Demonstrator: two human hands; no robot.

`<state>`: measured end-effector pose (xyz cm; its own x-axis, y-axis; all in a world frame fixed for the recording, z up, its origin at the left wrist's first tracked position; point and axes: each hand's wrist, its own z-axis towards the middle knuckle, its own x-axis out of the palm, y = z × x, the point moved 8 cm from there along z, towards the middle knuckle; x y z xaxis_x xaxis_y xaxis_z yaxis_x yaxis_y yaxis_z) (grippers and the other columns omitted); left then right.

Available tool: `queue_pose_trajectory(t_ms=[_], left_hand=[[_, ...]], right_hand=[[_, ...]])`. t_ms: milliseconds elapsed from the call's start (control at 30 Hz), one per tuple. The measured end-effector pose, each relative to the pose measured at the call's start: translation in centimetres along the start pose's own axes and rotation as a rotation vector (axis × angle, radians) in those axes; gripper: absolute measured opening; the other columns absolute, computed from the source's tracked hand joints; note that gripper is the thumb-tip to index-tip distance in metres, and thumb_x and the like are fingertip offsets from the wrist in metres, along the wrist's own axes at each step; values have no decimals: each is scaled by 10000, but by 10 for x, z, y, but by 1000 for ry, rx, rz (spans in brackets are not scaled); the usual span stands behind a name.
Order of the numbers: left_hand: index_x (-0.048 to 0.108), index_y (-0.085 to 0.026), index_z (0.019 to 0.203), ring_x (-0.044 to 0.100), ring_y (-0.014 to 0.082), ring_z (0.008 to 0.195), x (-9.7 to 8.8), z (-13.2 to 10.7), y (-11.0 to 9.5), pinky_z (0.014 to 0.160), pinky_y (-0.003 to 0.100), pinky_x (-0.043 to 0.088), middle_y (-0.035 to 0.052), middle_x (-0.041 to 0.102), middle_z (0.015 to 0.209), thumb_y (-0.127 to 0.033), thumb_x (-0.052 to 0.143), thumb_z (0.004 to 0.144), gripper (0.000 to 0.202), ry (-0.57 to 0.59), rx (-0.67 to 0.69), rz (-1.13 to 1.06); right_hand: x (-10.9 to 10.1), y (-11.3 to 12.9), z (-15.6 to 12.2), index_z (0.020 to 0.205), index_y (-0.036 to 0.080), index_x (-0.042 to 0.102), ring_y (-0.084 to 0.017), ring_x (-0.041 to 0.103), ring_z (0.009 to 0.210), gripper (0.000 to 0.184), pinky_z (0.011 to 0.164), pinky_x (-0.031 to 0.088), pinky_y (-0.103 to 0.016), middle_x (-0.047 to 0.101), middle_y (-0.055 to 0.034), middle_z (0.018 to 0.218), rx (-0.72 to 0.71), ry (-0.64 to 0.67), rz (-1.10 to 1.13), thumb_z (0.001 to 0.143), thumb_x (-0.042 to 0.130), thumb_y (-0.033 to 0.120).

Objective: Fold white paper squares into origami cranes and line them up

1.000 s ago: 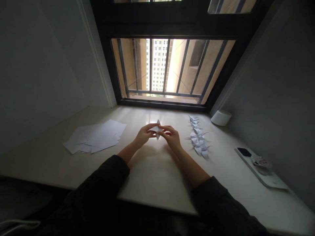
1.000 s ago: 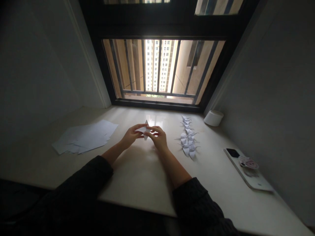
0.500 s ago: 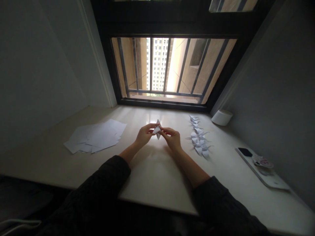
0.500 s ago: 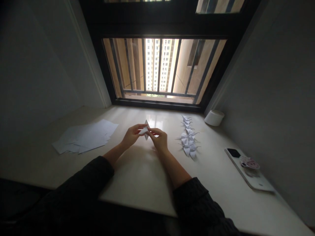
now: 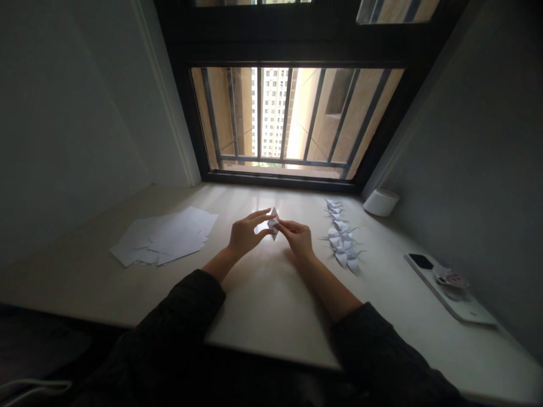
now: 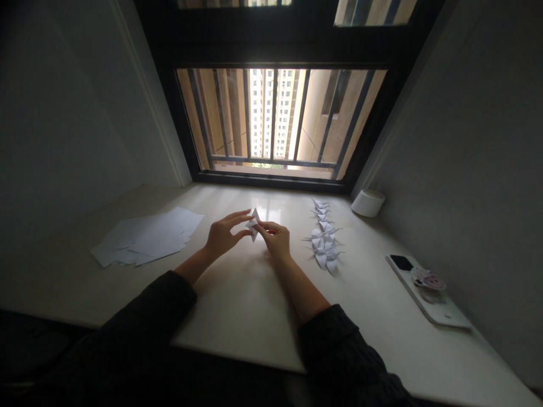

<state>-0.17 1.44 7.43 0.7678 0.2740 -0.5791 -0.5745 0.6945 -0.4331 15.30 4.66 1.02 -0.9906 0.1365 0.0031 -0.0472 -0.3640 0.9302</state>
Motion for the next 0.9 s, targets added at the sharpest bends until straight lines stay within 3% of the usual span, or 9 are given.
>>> queue_pose_trajectory(t_ms=[233,433,700,900], left_hand=[[697,-297,974,668,186,916,-8,-3,-3,797,311,527,-1,715,974,-331,662,765,215,-130,37,-11],[711,-271,934,670,175,881,-10,-2,-6,793,313,530,14,720,943,-299,643,784,168,-172,-3,-145],[724,-252,863,662,196,882,-7,-4,-2,846,360,515,28,716,920,-337,660,758,150,-199,-159,-327],[723,-246,881,658,191,885,-7,-3,-5,857,352,504,32,715,918,-317,671,752,156,-200,-145,-346]], right_hand=[[2,4,-2,861,239,743,-230,674,795,272,675,519,-324,736,-48,862,-22,24,-18,668,714,429],[4,8,-3,860,234,744,-227,669,800,284,671,522,-317,735,-52,871,-29,29,-18,667,711,440],[4,13,-4,855,239,743,-232,669,815,289,673,521,-324,735,-51,874,-20,33,-29,665,707,453],[3,5,-3,852,231,742,-229,669,809,299,666,517,-320,735,-53,869,4,17,-6,653,717,453]])
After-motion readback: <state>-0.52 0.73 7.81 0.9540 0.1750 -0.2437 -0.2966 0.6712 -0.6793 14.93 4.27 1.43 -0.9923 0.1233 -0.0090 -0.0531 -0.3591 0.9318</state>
